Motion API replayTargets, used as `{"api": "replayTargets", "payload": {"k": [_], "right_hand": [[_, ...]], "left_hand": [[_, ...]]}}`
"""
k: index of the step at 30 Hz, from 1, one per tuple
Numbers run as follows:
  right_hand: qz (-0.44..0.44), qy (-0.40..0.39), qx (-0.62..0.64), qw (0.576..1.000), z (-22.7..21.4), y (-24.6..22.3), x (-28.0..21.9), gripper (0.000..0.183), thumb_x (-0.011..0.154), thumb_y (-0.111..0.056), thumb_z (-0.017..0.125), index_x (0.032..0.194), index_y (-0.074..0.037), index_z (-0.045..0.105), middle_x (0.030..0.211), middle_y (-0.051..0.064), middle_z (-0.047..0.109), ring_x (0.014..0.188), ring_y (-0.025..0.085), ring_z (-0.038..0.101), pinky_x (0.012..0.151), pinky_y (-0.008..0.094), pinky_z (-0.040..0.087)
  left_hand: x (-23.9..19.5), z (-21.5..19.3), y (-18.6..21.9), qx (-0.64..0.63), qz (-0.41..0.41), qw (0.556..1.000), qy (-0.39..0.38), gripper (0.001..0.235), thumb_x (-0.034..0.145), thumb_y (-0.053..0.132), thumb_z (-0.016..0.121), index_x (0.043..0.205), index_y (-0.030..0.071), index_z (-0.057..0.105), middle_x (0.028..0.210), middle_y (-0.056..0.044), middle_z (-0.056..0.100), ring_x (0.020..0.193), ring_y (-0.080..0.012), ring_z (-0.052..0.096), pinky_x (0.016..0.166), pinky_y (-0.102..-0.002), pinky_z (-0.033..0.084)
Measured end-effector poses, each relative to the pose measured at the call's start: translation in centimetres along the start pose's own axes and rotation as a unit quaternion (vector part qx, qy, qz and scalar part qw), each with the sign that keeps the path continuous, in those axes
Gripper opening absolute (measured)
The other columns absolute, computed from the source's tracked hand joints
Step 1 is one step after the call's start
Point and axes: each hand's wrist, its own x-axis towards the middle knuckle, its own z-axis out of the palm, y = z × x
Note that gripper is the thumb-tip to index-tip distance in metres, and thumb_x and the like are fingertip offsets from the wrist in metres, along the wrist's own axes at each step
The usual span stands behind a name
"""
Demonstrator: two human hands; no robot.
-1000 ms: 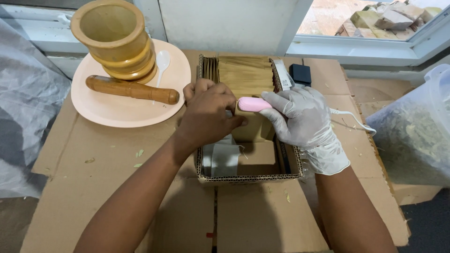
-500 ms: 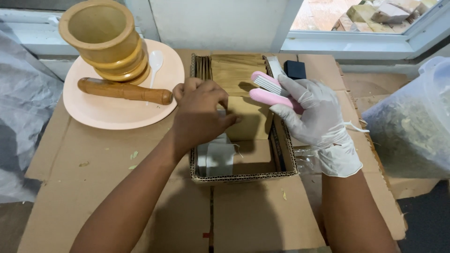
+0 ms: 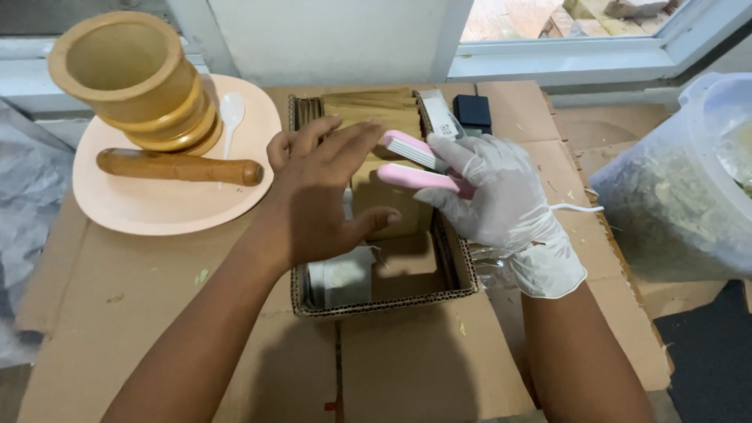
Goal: Sealing small white packets with a handheld heat sealer and placing them into brown paper bags as part of a packaging process.
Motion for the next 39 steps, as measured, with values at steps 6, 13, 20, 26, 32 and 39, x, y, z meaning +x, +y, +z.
{"api": "replayTargets", "payload": {"k": [6, 13, 20, 26, 32, 39], "right_hand": [[-0.027, 0.011, -0.036, 0.999, 0.9, 2.4, -1.5, 0.056, 0.097, -0.044, 0.069, 0.137, -0.006, 0.058, 0.094, 0.011, 0.064, 0.080, 0.032, 0.059, 0.070, 0.047, 0.049], [0.058, -0.033, -0.049, 0.997, 0.9, 2.9, -1.8, 0.058, 0.094, -0.037, 0.078, 0.144, -0.021, 0.054, 0.097, 0.004, 0.060, 0.085, 0.030, 0.056, 0.068, 0.044, 0.048], [0.116, -0.071, -0.078, 0.988, -0.2, 4.0, -2.1, 0.063, 0.093, -0.055, 0.064, 0.144, -0.019, 0.055, 0.096, 0.007, 0.059, 0.087, 0.032, 0.056, 0.071, 0.048, 0.048], [0.197, -0.118, -0.057, 0.971, -3.4, 5.0, -3.2, 0.072, 0.086, -0.061, 0.066, 0.145, -0.022, 0.054, 0.111, 0.005, 0.063, 0.100, 0.029, 0.057, 0.087, 0.042, 0.046], [0.328, -0.195, -0.046, 0.923, -7.3, 5.1, -4.1, 0.079, 0.080, -0.067, 0.064, 0.144, -0.022, 0.055, 0.124, 0.006, 0.061, 0.117, 0.028, 0.054, 0.097, 0.043, 0.041], [0.448, -0.190, -0.069, 0.871, -7.7, 6.9, -5.6, 0.056, 0.074, -0.067, 0.073, 0.095, -0.017, 0.062, 0.084, 0.004, 0.063, 0.082, 0.028, 0.060, 0.070, 0.042, 0.042]], "left_hand": [[1.3, 1.1, 0.3, 0.038, 0.100, 0.993, 0.049, 0.047, 0.104, 0.044, 0.047, 0.141, 0.016, 0.055, 0.149, -0.013, 0.052, 0.134, -0.0412, 0.046, 0.097, -0.050, 0.027], [3.5, 2.1, 0.8, 0.115, 0.119, 0.986, -0.012, 0.050, 0.101, 0.031, 0.045, 0.149, 0.016, 0.046, 0.159, -0.008, 0.037, 0.142, -0.0394, 0.033, 0.101, -0.061, 0.018], [6.6, 2.3, 2.9, 0.168, 0.079, 0.971, -0.148, 0.057, 0.100, 0.036, 0.031, 0.153, 0.018, 0.029, 0.163, -0.005, 0.023, 0.148, -0.0313, 0.016, 0.108, -0.062, 0.008], [8.7, 3.2, 4.7, 0.145, 0.098, 0.969, -0.174, 0.059, 0.100, 0.043, 0.029, 0.154, 0.020, 0.029, 0.162, -0.005, 0.026, 0.146, -0.0306, 0.023, 0.107, -0.062, 0.011], [11.2, 4.3, 8.7, 0.115, 0.114, 0.958, -0.237, 0.060, 0.100, 0.041, 0.032, 0.154, 0.017, 0.027, 0.161, -0.008, 0.026, 0.146, -0.0312, 0.022, 0.111, -0.066, 0.009], [13.6, 9.0, 9.9, 0.137, 0.153, 0.953, -0.220, 0.053, 0.098, 0.035, 0.040, 0.147, 0.013, 0.039, 0.156, -0.013, 0.035, 0.143, -0.0367, 0.030, 0.111, -0.065, 0.013]]}}
